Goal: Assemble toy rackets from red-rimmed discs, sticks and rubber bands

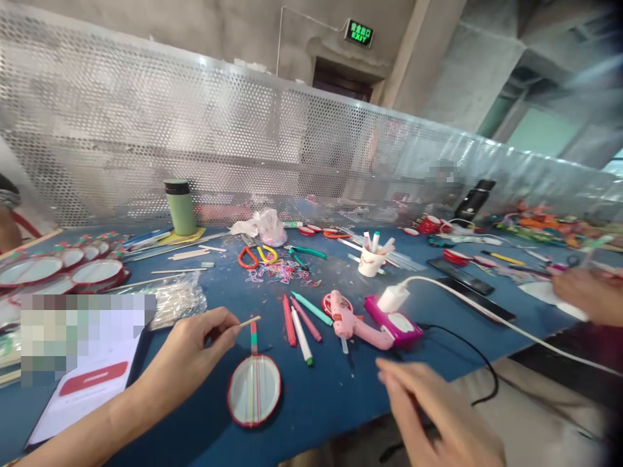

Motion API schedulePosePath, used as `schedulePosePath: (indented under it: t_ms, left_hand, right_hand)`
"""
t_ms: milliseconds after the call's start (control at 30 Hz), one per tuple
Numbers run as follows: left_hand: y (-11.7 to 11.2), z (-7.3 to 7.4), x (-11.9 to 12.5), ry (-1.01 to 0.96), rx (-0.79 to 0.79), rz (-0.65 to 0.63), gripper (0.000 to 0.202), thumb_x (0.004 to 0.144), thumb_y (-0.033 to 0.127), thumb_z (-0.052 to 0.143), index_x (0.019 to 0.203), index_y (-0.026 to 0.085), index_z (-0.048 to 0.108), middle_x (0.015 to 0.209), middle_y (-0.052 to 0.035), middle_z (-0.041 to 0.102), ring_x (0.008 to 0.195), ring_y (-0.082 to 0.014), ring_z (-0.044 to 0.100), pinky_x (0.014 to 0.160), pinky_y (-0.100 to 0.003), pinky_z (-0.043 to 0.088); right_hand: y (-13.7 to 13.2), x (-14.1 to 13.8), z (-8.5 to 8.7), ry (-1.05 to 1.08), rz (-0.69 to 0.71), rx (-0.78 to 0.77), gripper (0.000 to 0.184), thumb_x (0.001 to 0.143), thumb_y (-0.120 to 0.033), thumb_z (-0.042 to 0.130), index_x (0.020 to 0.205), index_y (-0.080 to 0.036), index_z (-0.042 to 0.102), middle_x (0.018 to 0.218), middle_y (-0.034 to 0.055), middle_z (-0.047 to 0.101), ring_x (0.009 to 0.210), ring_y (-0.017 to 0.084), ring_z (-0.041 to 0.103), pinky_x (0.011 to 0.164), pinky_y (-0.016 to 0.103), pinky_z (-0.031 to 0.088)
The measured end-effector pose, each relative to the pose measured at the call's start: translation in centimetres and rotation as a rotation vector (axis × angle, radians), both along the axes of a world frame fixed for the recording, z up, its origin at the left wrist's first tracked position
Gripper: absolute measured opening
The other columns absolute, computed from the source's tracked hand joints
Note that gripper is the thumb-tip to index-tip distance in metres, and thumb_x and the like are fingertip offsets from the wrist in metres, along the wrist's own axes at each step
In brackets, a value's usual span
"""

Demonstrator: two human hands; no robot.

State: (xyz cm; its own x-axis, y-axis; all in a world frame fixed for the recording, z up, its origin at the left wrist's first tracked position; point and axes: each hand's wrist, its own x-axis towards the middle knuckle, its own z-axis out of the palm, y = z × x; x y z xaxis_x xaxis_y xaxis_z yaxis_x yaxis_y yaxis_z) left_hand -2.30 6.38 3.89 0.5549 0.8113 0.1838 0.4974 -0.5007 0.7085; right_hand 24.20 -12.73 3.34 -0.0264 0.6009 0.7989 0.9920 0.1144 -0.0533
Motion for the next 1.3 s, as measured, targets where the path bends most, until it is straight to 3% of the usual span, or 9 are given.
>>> schedulePosePath:
  t_ms: [100,200,400,600,733,933,1133,1200,1300]
  left_hand:
    - [0.8,-0.3,0.0,0.028,0.023,0.030,0.030,0.093,0.040,0.047,0.080,0.020,0.065,0.064,0.0020,0.058,0.062,-0.0152,0.051,0.059,-0.025,0.037]
    - [1.3,-0.3,0.2,0.069,0.096,0.052,0.029,0.094,0.035,0.047,0.079,0.019,0.067,0.065,0.0011,0.061,0.062,-0.0151,0.053,0.060,-0.025,0.038]
    - [2.9,0.0,1.2,0.161,0.231,0.099,0.023,0.090,0.016,0.050,0.082,0.017,0.072,0.078,-0.0034,0.071,0.071,-0.0162,0.061,0.066,-0.026,0.039]
    - [4.0,-0.7,1.9,0.184,0.269,0.081,0.019,0.089,0.016,0.057,0.082,0.018,0.075,0.082,-0.0037,0.071,0.077,-0.0169,0.062,0.070,-0.027,0.044]
    - [4.1,-1.0,2.0,0.206,0.296,0.063,0.019,0.089,0.018,0.058,0.083,0.019,0.076,0.079,-0.0026,0.069,0.073,-0.0155,0.061,0.067,-0.026,0.044]
    - [3.9,-1.1,2.1,0.328,0.412,0.057,0.024,0.094,0.020,0.052,0.086,0.019,0.074,0.086,-0.0052,0.070,0.082,-0.0178,0.065,0.075,-0.030,0.044]
    - [2.9,-0.6,2.3,0.509,0.577,0.032,0.035,0.099,0.020,0.042,0.080,0.015,0.071,0.085,-0.0098,0.067,0.081,-0.0238,0.065,0.075,-0.039,0.038]
    - [2.7,-0.5,2.4,0.546,0.611,0.025,0.032,0.098,0.017,0.044,0.079,0.015,0.070,0.085,-0.0103,0.067,0.081,-0.0244,0.064,0.073,-0.039,0.036]
    - [2.5,-0.4,2.5,0.587,0.637,0.018,0.027,0.096,0.016,0.048,0.080,0.015,0.069,0.085,-0.0105,0.067,0.083,-0.0247,0.064,0.073,-0.039,0.035]
  right_hand:
    - [1.8,3.6,0.7,-0.194,-0.144,0.017,0.013,0.096,-0.018,0.054,0.099,-0.016,0.067,0.086,0.0086,0.072,0.080,0.025,0.065,0.080,0.038,0.048]
    - [3.9,5.0,0.3,-0.342,-0.148,-0.089,0.022,0.098,-0.021,0.048,0.103,-0.012,0.067,0.095,0.0122,0.072,0.088,0.029,0.062,0.076,0.042,0.045]
    - [6.2,5.2,-1.0,-0.419,-0.147,-0.177,0.019,0.093,-0.020,0.048,0.098,-0.017,0.066,0.086,0.0095,0.070,0.083,0.029,0.059,0.072,0.041,0.039]
    - [6.9,5.7,-1.4,-0.468,-0.197,-0.167,0.021,0.094,-0.020,0.046,0.082,-0.020,0.063,0.071,0.0078,0.062,0.073,0.028,0.056,0.067,0.039,0.035]
    - [6.6,5.7,-0.9,-0.443,-0.167,-0.095,0.022,0.099,-0.023,0.043,0.090,-0.018,0.063,0.074,0.0073,0.063,0.074,0.026,0.060,0.069,0.039,0.038]
    - [5.5,3.9,1.1,-0.160,-0.017,0.068,0.019,0.100,-0.030,0.049,0.106,-0.016,0.060,0.087,0.0082,0.069,0.071,0.020,0.066,0.074,0.033,0.049]
    - [6.3,0.3,3.7,0.379,0.140,-0.191,0.028,0.096,-0.040,0.050,0.076,-0.023,0.060,0.060,-0.0016,0.065,0.051,0.014,0.061,0.051,0.023,0.049]
    - [7.4,-0.7,4.1,0.530,0.213,-0.297,0.037,0.095,-0.043,0.051,0.064,-0.023,0.054,0.053,-0.0020,0.059,0.048,0.013,0.057,0.049,0.021,0.048]
    - [9.0,-1.7,3.9,0.697,0.259,-0.429,0.044,0.093,-0.051,0.055,0.060,-0.022,0.051,0.049,-0.0019,0.055,0.046,0.013,0.054,0.048,0.022,0.047]
